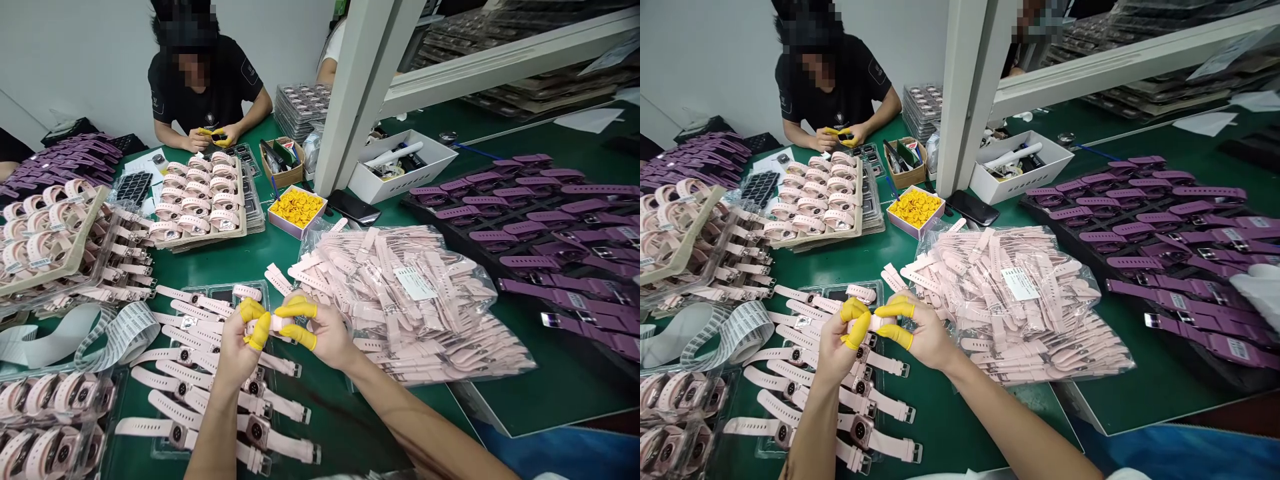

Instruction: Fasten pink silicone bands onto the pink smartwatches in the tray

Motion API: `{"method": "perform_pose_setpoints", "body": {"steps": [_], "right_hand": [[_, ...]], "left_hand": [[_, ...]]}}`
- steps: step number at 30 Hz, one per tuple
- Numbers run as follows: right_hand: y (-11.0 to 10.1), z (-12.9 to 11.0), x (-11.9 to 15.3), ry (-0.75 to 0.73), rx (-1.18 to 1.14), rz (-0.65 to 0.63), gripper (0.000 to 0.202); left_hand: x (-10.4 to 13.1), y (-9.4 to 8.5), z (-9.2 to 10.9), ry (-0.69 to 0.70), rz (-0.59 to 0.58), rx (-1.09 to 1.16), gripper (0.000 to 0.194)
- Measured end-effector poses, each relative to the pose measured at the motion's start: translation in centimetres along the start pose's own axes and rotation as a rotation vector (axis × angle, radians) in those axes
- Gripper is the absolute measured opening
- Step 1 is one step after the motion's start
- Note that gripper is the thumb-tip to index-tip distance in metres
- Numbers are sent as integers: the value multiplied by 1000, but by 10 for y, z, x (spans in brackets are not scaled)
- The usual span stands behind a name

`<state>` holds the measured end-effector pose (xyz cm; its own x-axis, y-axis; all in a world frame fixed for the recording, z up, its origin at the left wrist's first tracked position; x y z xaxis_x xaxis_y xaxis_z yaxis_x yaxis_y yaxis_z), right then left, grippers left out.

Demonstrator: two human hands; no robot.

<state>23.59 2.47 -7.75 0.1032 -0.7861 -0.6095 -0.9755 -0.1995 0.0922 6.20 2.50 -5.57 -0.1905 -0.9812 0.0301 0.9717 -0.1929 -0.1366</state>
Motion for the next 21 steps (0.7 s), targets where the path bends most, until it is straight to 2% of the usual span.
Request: {"method": "perform_pose_setpoints", "body": {"steps": [3,7,12,14,17,21], "right_hand": [[2,-5,-2,-59,100,-14,19],[0,-4,-3,-49,134,-13,19],[-6,6,4,188,-179,76,24],[-4,9,7,270,-330,68,26],[1,9,10,324,-446,41,26],[7,8,11,330,-441,33,27]], "left_hand": [[0,2,-3,6,-11,-7,21],[-4,6,-9,-74,-58,61,25],[-4,9,-13,-211,-148,372,31],[-3,12,-15,-268,-182,456,31],[-1,16,-19,-305,-147,472,39],[-1,18,-22,-281,-28,472,43]]}}
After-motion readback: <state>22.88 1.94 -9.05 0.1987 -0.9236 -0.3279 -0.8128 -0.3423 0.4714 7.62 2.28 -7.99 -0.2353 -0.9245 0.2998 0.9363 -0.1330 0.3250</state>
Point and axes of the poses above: each hand's wrist, its own x-axis away from the middle knuckle, its own y-axis out of the palm, z = x × y, the point moved 3 cm from there along -x, towards the middle knuckle, and after that the axes turned 13 degrees about -y, right-handed, at the moved point
